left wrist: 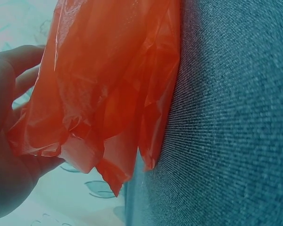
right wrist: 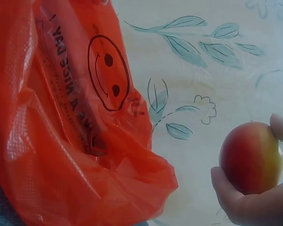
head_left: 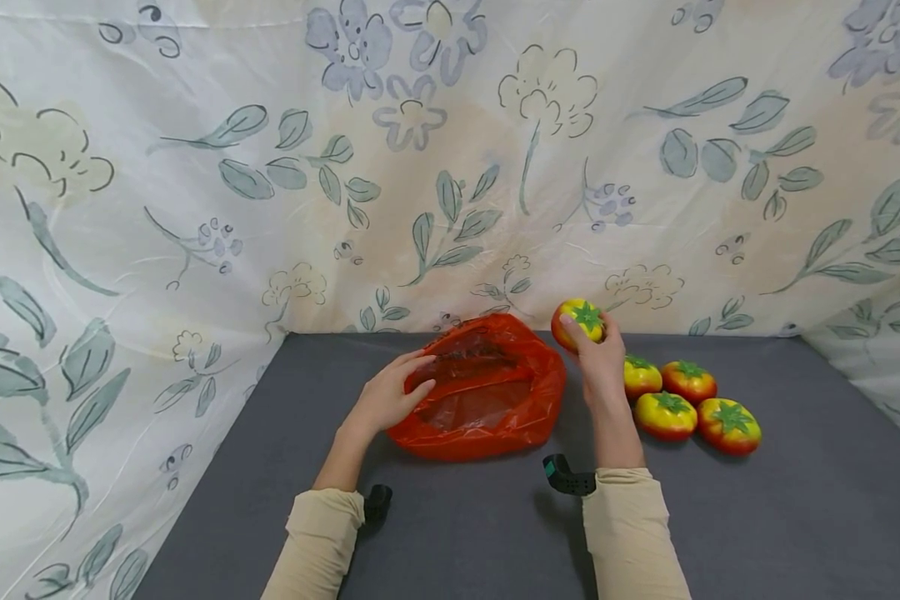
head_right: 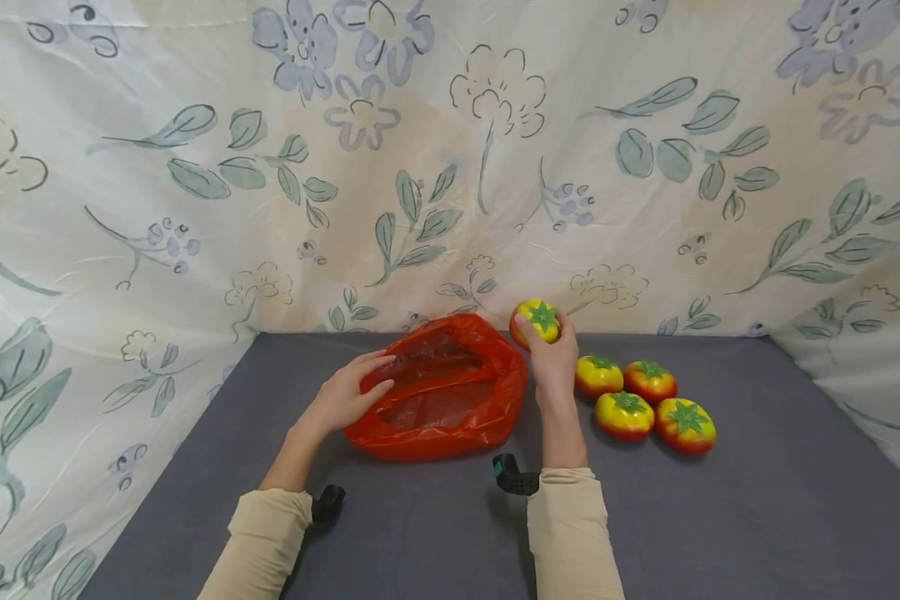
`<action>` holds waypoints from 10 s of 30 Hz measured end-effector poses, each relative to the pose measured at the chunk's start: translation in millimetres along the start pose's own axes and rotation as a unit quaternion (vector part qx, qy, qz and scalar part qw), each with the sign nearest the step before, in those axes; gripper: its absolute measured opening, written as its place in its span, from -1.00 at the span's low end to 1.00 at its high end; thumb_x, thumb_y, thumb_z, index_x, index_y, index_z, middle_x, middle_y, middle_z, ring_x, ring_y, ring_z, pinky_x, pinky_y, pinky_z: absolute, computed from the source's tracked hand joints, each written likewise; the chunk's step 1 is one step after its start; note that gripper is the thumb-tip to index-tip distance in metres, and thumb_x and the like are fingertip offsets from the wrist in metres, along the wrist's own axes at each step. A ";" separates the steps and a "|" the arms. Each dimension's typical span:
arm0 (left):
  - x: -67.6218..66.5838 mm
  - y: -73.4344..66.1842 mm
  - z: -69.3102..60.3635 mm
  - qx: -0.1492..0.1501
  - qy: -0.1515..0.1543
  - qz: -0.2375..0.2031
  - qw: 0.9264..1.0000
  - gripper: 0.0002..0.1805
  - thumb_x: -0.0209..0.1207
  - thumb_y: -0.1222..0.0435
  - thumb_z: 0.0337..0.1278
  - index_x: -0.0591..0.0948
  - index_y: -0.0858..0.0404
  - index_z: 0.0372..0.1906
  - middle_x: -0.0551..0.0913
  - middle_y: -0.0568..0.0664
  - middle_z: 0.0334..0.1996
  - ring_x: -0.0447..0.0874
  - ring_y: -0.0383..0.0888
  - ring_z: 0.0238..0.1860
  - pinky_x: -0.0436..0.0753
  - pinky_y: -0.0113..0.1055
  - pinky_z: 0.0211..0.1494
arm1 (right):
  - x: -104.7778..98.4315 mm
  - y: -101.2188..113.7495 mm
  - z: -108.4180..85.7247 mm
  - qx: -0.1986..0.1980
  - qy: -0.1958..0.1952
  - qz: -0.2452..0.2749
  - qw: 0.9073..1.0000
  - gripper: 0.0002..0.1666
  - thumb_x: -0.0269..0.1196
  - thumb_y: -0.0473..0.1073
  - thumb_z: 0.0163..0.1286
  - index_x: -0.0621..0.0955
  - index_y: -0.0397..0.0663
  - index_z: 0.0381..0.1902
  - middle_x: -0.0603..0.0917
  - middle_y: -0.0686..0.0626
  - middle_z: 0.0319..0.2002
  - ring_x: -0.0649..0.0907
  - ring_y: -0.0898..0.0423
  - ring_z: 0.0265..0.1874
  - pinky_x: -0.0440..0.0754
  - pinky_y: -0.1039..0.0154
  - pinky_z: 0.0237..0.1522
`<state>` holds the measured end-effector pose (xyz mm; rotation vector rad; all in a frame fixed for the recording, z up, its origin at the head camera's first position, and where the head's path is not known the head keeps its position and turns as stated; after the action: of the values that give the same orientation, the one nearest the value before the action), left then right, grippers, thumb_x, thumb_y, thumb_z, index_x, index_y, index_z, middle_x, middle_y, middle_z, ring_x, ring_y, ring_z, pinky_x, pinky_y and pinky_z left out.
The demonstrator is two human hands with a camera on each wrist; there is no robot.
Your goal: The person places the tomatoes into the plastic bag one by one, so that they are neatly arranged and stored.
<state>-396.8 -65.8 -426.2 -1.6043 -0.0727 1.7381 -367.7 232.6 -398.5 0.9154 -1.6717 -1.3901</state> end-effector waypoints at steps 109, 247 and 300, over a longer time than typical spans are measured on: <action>-0.5 -5.6 -2.0 -0.010 -0.001 -0.006 1.000 -0.48 0.19 0.15 0.25 0.46 0.08 0.31 0.35 0.00 0.33 0.32 0.02 0.31 0.33 0.20 0.22 | 82.6 -48.3 -15.5 -0.020 0.123 -0.158 0.980 -0.11 0.33 0.04 0.25 0.19 -0.06 0.42 0.34 -0.15 0.27 0.39 -0.09 0.15 0.37 0.02 0.23; 1.8 -7.7 -4.3 -0.001 0.007 0.002 1.000 -0.49 0.20 0.15 0.24 0.47 0.09 0.29 0.37 0.02 0.32 0.34 0.04 0.29 0.34 0.18 0.21 | 106.7 -89.9 -18.2 -0.033 0.195 -0.250 0.948 -0.29 0.34 -0.01 0.25 0.39 -0.14 0.28 0.42 -0.22 0.24 0.44 -0.13 0.12 0.38 -0.10 0.19; -0.5 -7.5 -4.3 -0.004 0.014 -0.004 1.000 -0.49 0.18 0.15 0.26 0.46 0.12 0.30 0.35 0.02 0.33 0.31 0.05 0.31 0.31 0.20 0.23 | 73.7 -18.3 -23.5 -0.066 0.167 -0.116 0.977 -0.37 0.17 0.05 0.40 0.35 -0.08 0.33 0.40 -0.19 0.19 0.45 -0.14 0.14 0.47 -0.04 0.13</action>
<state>-389.5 -62.5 -422.7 -1.6317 -0.0719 1.7096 -379.1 154.2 -405.8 1.2216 -1.2374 -1.3879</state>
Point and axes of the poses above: each hand's wrist, its own z-axis towards the middle knuckle, its own x-axis out of the palm, y = z × x, the point moved 6 cm from there along z, towards the middle knuckle
